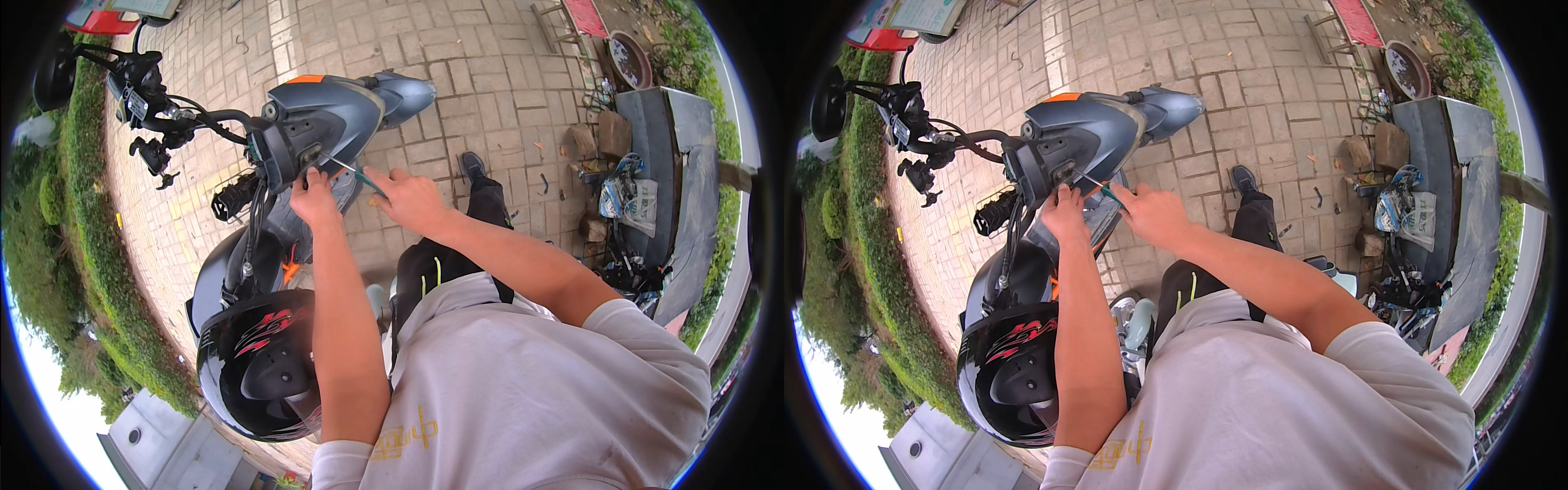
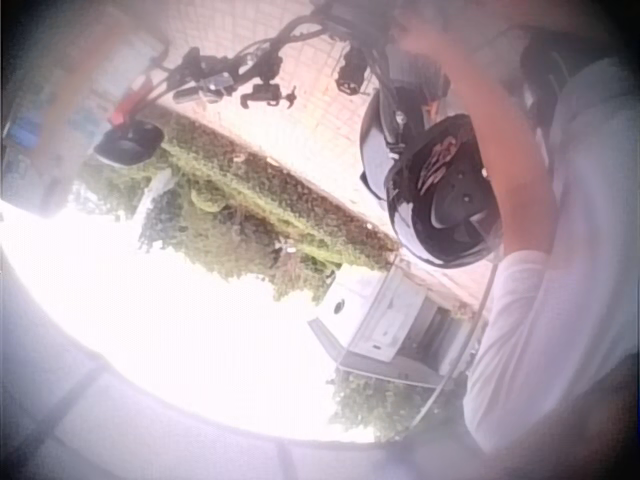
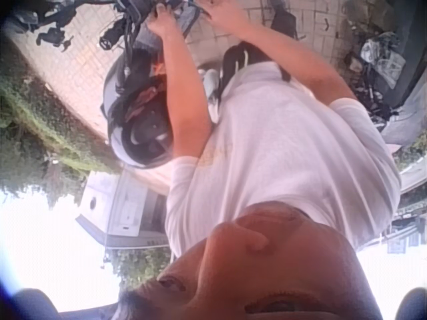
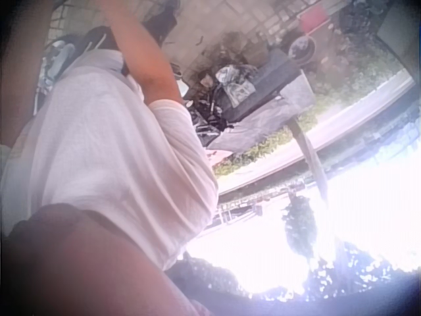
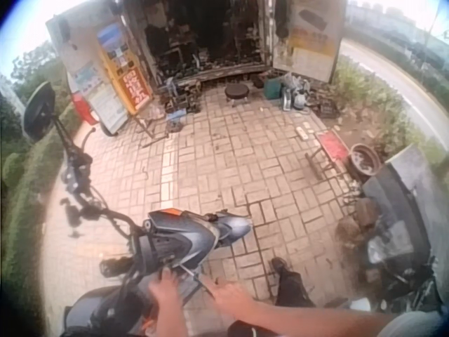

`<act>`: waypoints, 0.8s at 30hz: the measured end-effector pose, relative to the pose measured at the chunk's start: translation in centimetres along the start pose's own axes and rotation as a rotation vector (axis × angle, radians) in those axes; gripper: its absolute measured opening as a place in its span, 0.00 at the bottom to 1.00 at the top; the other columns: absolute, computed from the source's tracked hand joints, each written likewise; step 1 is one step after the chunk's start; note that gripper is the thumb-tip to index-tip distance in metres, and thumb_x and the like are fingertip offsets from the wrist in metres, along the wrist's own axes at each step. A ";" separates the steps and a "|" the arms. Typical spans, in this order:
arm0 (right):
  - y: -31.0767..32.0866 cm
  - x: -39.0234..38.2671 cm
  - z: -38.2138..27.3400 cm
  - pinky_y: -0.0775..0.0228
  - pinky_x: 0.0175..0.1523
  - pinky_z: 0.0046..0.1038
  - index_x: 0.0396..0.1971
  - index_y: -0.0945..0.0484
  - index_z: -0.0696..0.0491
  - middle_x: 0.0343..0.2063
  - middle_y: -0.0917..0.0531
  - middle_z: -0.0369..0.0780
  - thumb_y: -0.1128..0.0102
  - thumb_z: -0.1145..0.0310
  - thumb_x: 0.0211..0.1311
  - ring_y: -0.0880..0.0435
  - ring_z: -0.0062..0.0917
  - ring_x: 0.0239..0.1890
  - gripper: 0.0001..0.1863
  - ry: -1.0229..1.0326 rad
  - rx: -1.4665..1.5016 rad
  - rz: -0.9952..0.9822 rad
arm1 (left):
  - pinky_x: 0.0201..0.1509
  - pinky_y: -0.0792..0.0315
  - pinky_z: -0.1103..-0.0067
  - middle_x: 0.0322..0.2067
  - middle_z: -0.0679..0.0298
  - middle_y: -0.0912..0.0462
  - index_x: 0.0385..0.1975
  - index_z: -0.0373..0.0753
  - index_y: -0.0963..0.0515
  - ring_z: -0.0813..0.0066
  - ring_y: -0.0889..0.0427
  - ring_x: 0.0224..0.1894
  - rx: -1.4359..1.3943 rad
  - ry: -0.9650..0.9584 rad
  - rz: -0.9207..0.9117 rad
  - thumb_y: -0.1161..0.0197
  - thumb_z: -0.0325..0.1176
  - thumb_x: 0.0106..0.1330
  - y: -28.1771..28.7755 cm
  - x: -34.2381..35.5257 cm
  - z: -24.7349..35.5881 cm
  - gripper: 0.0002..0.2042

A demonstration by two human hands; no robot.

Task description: The person uses a screwdriver to remove and reinstall screws on the front panel of an electric scooter. They repeatedly loosen and tighten screws near the handlebar and dashboard area, then reattach the front cover.

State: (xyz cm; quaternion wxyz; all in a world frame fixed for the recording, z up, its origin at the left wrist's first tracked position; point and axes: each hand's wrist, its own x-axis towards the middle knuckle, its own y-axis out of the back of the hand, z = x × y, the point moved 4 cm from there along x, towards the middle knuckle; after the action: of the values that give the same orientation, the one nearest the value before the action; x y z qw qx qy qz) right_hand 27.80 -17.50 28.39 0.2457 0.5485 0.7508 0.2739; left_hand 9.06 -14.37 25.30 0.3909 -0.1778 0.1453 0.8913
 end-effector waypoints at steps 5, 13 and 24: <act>0.1 0.3 0.2 0.28 0.30 0.38 0.54 0.27 0.47 0.26 0.19 0.45 0.39 0.61 0.57 0.19 0.39 0.25 0.23 0.021 0.182 0.074 | 0.42 0.25 0.75 0.40 0.53 0.22 0.51 0.22 0.31 0.62 0.18 0.43 0.047 0.022 -0.013 0.43 0.30 0.68 0.0 0.1 0.1 0.18; -1.7 0.6 2.1 0.31 0.35 0.32 0.51 0.25 0.57 0.25 0.19 0.42 0.41 0.58 0.60 0.22 0.30 0.27 0.23 -0.425 0.918 -0.193 | 0.31 0.27 0.78 0.38 0.55 0.23 0.50 0.22 0.31 0.64 0.17 0.38 0.046 0.011 -0.012 0.43 0.29 0.67 -0.1 0.1 0.2 0.17; -3.0 0.7 2.9 0.31 0.33 0.28 0.50 0.26 0.57 0.26 0.21 0.40 0.44 0.58 0.63 0.23 0.24 0.26 0.21 -0.515 1.150 -0.225 | 0.30 0.27 0.79 0.37 0.55 0.23 0.50 0.22 0.32 0.65 0.17 0.37 0.008 0.012 -0.012 0.43 0.29 0.67 -0.1 0.1 0.1 0.17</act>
State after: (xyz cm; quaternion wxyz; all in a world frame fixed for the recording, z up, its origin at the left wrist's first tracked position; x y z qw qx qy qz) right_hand 27.49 -17.19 24.12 0.1117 0.5586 0.7478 -0.3409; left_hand 9.07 -14.22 25.38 0.3962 -0.1827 0.1501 0.8872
